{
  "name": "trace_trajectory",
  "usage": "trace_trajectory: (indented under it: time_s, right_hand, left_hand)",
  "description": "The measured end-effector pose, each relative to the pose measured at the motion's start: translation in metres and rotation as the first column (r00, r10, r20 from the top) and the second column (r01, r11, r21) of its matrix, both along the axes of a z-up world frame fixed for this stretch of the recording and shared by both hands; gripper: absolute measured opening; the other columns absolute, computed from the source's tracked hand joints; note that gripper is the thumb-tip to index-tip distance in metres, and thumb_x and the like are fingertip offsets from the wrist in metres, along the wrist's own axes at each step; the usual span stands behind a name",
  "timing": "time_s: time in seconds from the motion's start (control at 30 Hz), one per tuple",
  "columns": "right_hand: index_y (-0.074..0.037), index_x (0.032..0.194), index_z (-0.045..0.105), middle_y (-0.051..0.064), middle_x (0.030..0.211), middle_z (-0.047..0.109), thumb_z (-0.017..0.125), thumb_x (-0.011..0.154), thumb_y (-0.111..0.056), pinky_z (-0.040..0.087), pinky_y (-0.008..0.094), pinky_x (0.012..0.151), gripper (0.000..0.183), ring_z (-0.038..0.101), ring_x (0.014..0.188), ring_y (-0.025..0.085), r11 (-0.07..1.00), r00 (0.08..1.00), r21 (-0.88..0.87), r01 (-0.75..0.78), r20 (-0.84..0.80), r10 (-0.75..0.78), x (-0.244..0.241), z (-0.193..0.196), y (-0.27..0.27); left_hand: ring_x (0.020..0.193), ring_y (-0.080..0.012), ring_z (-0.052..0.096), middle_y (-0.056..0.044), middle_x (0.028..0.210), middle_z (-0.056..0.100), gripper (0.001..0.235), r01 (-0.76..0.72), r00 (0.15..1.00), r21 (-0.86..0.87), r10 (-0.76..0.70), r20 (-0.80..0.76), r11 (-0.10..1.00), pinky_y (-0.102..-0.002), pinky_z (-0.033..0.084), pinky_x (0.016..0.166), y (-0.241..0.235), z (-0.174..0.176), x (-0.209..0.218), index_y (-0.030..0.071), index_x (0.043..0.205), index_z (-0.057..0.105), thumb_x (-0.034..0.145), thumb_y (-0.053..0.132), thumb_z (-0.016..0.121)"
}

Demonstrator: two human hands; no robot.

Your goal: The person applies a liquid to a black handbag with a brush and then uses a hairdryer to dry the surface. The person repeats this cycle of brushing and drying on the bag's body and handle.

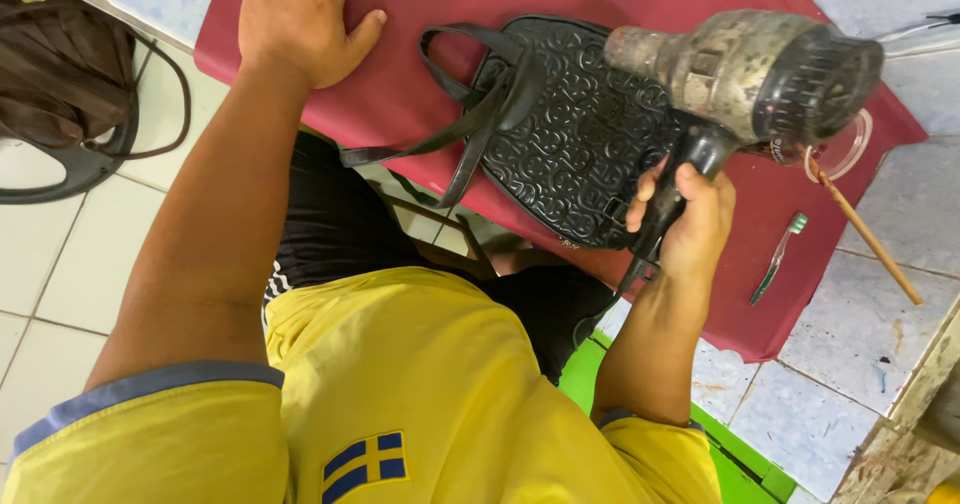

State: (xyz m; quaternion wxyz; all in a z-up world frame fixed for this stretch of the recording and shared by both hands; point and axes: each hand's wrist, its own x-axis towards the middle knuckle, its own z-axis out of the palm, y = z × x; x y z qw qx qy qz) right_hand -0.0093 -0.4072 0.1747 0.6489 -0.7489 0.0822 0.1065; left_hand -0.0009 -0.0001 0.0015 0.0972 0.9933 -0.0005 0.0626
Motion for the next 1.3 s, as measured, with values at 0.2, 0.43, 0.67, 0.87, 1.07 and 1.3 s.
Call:
trace_trajectory:
  time_s: [0.2,0.43,0.67,0.87,1.07,1.3]
  right_hand:
    - [-0.003,0.094,0.057,0.011,0.068,0.058,0.063,0.087,-0.037,0.041,0.029,0.037,0.035,0.054,0.042,0.023,1.000,0.999,0.008,-0.012,0.040,0.011,-0.004,0.006,-0.005]
    - [-0.002,0.095,0.056,0.013,0.068,0.056,0.062,0.089,-0.035,0.041,0.031,0.037,0.034,0.052,0.042,0.024,0.999,1.000,0.032,-0.009,0.026,0.008,-0.005,0.008,-0.007]
    - [-0.004,0.100,0.057,0.011,0.073,0.056,0.065,0.097,-0.028,0.041,0.028,0.037,0.025,0.049,0.044,0.020,0.994,0.992,0.047,-0.102,0.085,0.098,-0.002,0.005,-0.014]
    - [-0.001,0.115,0.055,0.013,0.091,0.055,0.070,0.092,-0.017,0.038,0.025,0.037,0.032,0.048,0.047,0.016,0.943,0.991,0.311,-0.121,-0.014,0.132,0.006,-0.006,-0.014]
    - [-0.002,0.113,0.053,0.010,0.087,0.052,0.068,0.093,-0.015,0.036,0.025,0.038,0.028,0.046,0.047,0.014,0.967,0.989,0.216,-0.136,-0.027,0.145,0.011,-0.002,0.005]
    - [-0.006,0.108,0.053,0.010,0.084,0.051,0.068,0.094,-0.020,0.037,0.026,0.037,0.025,0.047,0.044,0.017,0.980,0.981,0.048,-0.193,0.015,0.192,0.017,0.002,0.021]
  left_hand:
    - [0.109,-0.0342,0.062,-0.010,0.120,0.071,0.057,-0.006,1.000,0.041,0.007,-0.013,0.999,-0.050,0.041,0.085,0.000,-0.003,0.001,0.014,0.138,0.066,0.108,0.060,0.050]
    - [0.109,-0.0329,0.063,-0.009,0.119,0.072,0.056,-0.002,1.000,0.023,0.002,0.004,1.000,-0.051,0.040,0.086,0.000,-0.002,0.001,0.015,0.141,0.065,0.107,0.058,0.051]
    - [0.110,-0.0346,0.062,-0.011,0.120,0.071,0.058,-0.005,1.000,0.032,0.005,-0.001,0.999,-0.051,0.040,0.087,-0.001,-0.002,0.000,0.014,0.140,0.066,0.107,0.060,0.050]
    - [0.136,-0.0340,0.043,-0.017,0.154,0.049,0.065,0.049,0.994,-0.121,-0.037,0.105,0.991,-0.055,0.028,0.104,0.000,0.012,0.000,0.006,0.151,0.061,0.103,0.050,0.057]
    - [0.145,-0.0382,0.038,-0.020,0.162,0.045,0.068,0.041,0.998,-0.208,-0.031,0.053,0.977,-0.058,0.017,0.115,-0.002,0.008,0.001,0.006,0.155,0.057,0.104,0.050,0.052]
    - [0.144,-0.0390,0.040,-0.020,0.161,0.046,0.067,0.053,0.995,-0.217,-0.033,0.093,0.975,-0.059,0.019,0.114,-0.002,0.008,-0.001,0.004,0.154,0.059,0.104,0.049,0.055]
